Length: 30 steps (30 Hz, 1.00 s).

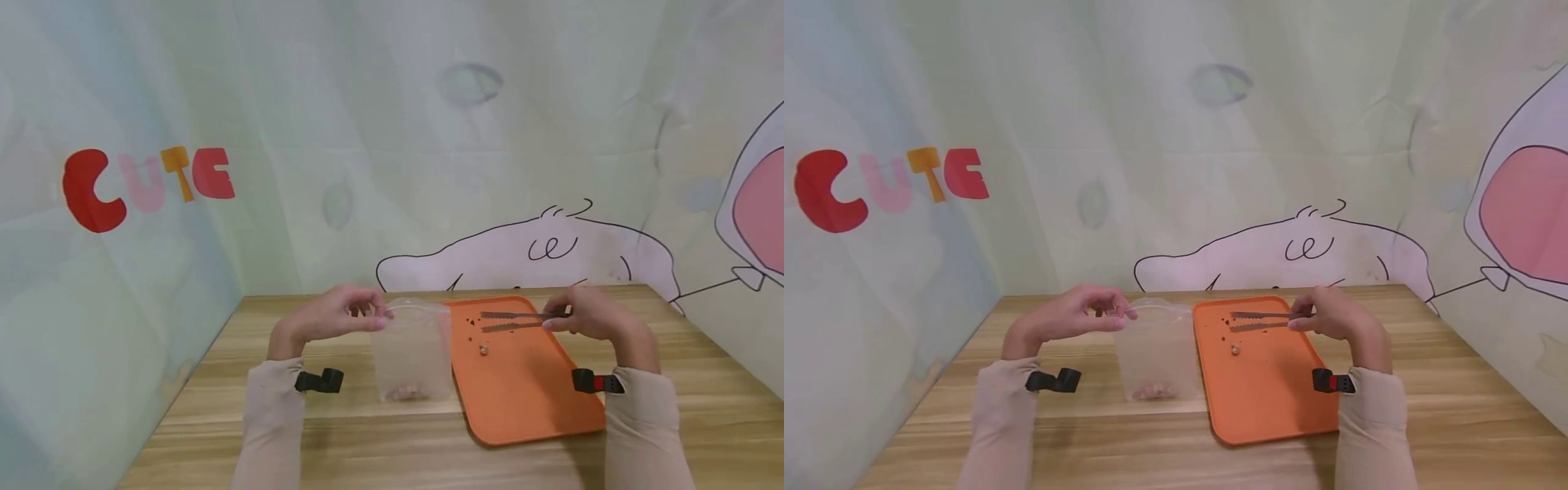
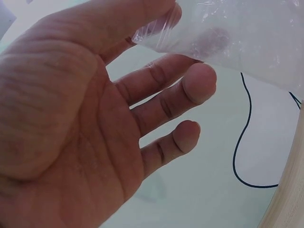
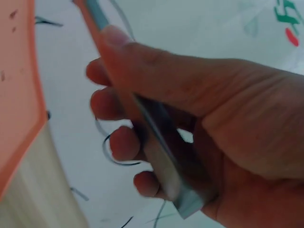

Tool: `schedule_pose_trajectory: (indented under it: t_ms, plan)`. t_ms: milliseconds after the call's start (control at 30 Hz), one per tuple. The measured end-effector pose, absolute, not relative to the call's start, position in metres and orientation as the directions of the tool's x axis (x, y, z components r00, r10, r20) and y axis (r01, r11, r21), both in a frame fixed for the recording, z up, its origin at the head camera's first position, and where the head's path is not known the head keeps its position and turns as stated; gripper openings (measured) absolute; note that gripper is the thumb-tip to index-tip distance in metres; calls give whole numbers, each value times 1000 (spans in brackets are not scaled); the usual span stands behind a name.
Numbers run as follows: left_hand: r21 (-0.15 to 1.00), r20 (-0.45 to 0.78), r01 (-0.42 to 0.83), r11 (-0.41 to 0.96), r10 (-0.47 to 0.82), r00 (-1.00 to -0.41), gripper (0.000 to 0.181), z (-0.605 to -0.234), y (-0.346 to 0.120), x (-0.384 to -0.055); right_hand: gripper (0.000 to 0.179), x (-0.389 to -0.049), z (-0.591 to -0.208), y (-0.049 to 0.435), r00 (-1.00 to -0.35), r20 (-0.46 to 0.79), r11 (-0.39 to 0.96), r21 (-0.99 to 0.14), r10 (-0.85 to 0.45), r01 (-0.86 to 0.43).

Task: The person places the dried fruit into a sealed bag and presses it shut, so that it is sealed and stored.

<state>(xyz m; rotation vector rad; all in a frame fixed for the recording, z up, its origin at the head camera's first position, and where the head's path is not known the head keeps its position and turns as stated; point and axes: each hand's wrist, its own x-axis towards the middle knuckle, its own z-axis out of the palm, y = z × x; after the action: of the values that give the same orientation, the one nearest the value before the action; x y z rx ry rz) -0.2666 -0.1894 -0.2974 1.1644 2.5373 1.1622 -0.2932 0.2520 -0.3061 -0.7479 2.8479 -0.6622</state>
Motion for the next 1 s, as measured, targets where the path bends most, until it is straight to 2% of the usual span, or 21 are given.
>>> schedule_pose_trajectory:
  t_ms: [167, 367, 633, 800, 900, 1000]
  plan:
    - [685, 199, 603, 409, 691, -695, 5, -296, -189, -265, 11, -307, -332, 259, -844, -129, 784, -463, -520, -413]
    - [685, 200, 603, 409, 690, -696, 4, -296, -190, -265, 10, -315, -349, 252, -841, -125, 773, -483, -526, -412]
    - [683, 191, 600, 417, 690, -698, 5, -295, -191, -265, 7, -318, -352, 251, -854, -119, 777, -493, -506, -391]
    - [686, 187, 595, 419, 689, -700, 5, -295, -190, -264, 8, -314, -337, 253, -849, 18, 727, -508, -527, -462]
    - [686, 189, 598, 415, 692, -697, 5, -297, -190, -266, 6, -301, -315, 246, -843, 190, 695, -490, -503, -526]
    - [685, 192, 601, 412, 694, -694, 6, -297, -189, -267, 5, -286, -292, 233, -779, 396, 668, -407, -486, -623]
